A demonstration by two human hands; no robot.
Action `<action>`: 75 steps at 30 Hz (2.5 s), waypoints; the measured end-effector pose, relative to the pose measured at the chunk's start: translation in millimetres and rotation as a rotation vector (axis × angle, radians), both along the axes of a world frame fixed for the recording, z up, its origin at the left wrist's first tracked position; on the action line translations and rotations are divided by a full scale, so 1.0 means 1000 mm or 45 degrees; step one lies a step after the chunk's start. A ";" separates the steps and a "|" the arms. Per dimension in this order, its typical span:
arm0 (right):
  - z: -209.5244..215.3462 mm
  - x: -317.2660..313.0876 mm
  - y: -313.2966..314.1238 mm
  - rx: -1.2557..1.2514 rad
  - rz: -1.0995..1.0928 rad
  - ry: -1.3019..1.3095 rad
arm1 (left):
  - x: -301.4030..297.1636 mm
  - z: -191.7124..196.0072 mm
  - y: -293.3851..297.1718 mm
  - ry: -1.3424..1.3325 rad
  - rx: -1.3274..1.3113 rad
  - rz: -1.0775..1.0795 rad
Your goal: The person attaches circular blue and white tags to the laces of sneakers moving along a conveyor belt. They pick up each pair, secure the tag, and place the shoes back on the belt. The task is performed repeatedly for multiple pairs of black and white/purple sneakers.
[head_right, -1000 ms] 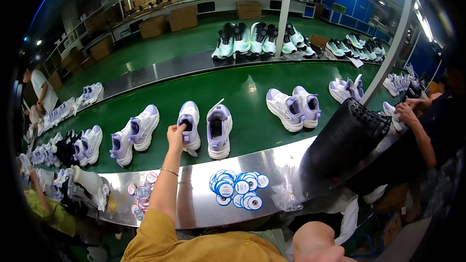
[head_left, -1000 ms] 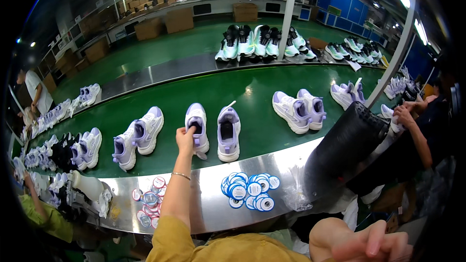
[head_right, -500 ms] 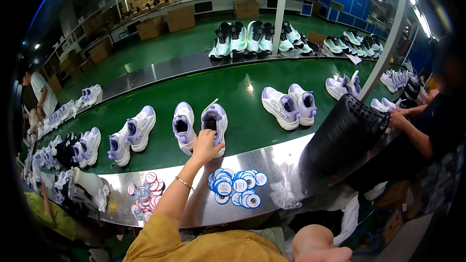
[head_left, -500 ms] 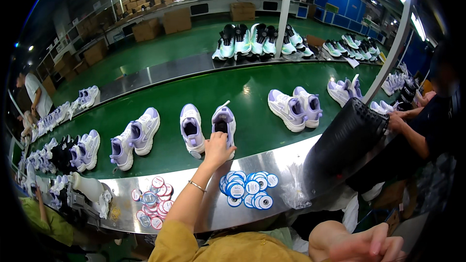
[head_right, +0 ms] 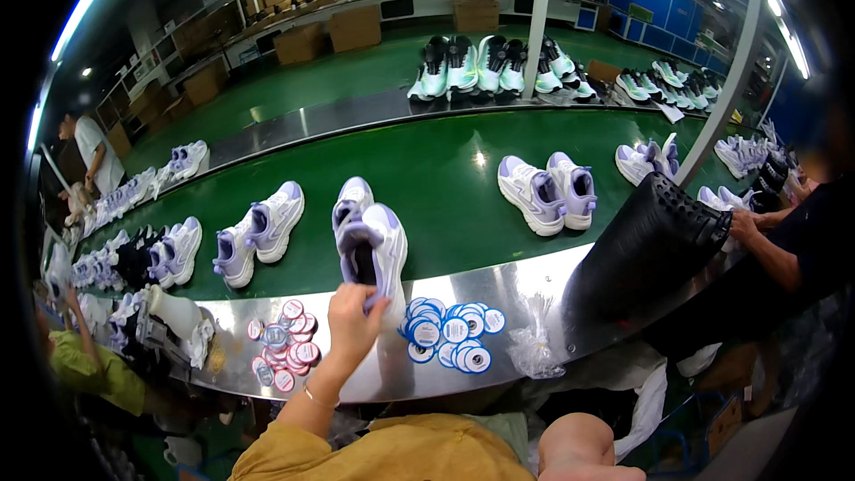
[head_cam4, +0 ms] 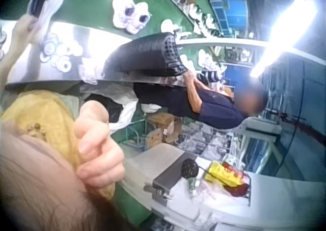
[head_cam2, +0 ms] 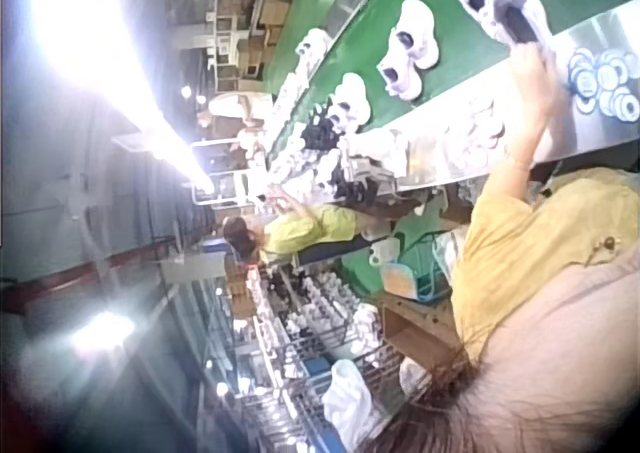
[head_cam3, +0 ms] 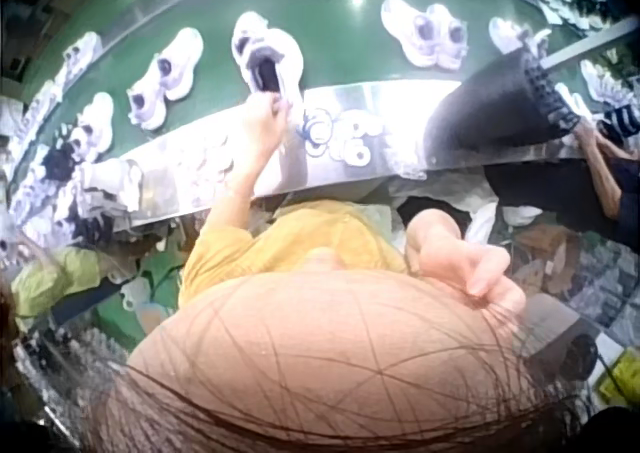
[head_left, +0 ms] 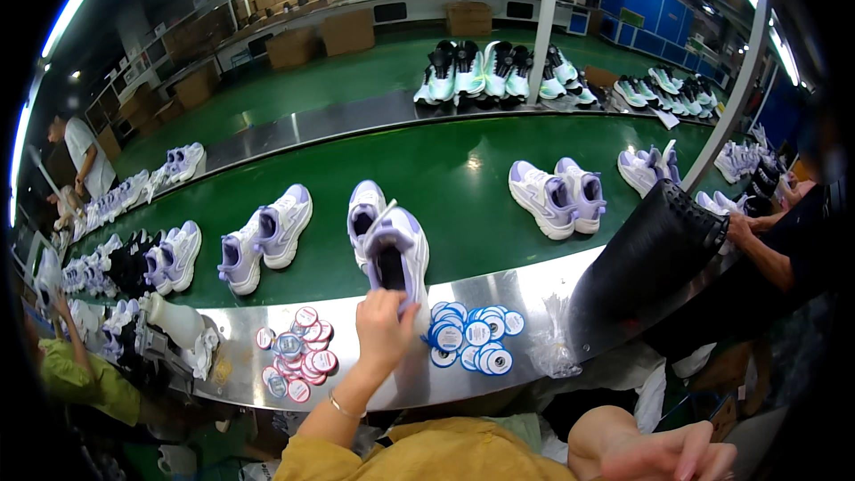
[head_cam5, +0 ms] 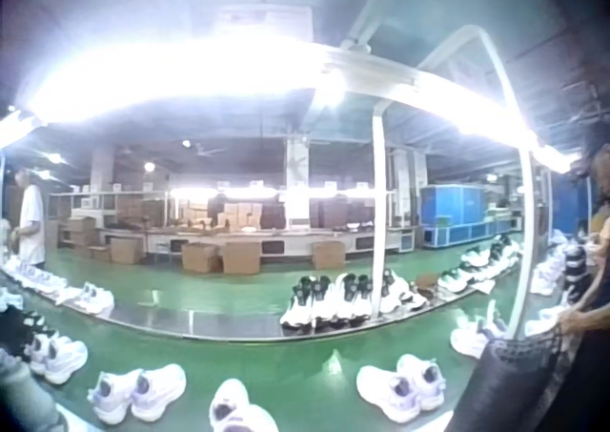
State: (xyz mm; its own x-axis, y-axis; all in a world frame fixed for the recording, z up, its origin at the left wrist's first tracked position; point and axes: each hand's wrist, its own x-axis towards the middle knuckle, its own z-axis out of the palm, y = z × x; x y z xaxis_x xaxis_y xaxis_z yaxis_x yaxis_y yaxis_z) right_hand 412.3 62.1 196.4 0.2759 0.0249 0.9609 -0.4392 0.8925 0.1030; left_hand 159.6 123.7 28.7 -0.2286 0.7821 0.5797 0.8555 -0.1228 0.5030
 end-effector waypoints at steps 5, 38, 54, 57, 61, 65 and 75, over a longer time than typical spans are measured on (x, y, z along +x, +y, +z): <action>0.009 -0.019 -0.017 -0.205 0.224 0.239 | 0.014 -0.005 -0.067 0.081 -0.087 0.076; -0.199 -0.155 0.082 -1.262 -0.271 -1.504 | -0.059 -0.029 -0.021 -1.639 -0.221 -0.557; -0.126 -0.156 0.096 -0.800 -0.244 -1.749 | -0.044 -0.060 -0.051 -1.386 -0.080 -0.567; -0.138 -0.175 0.099 -0.741 -0.302 -1.981 | -0.038 -0.052 -0.050 -1.590 -0.058 -0.540; -0.143 -0.177 0.103 -0.505 -0.366 -2.042 | -0.045 -0.048 -0.054 -1.734 -0.084 -0.591; -0.153 -0.170 0.118 -0.569 -0.003 -1.994 | -0.054 -0.052 -0.057 -1.713 -0.148 -0.646; -0.144 -0.162 0.059 0.228 -0.818 -1.761 | -0.050 -0.055 -0.048 -1.020 -0.159 -0.330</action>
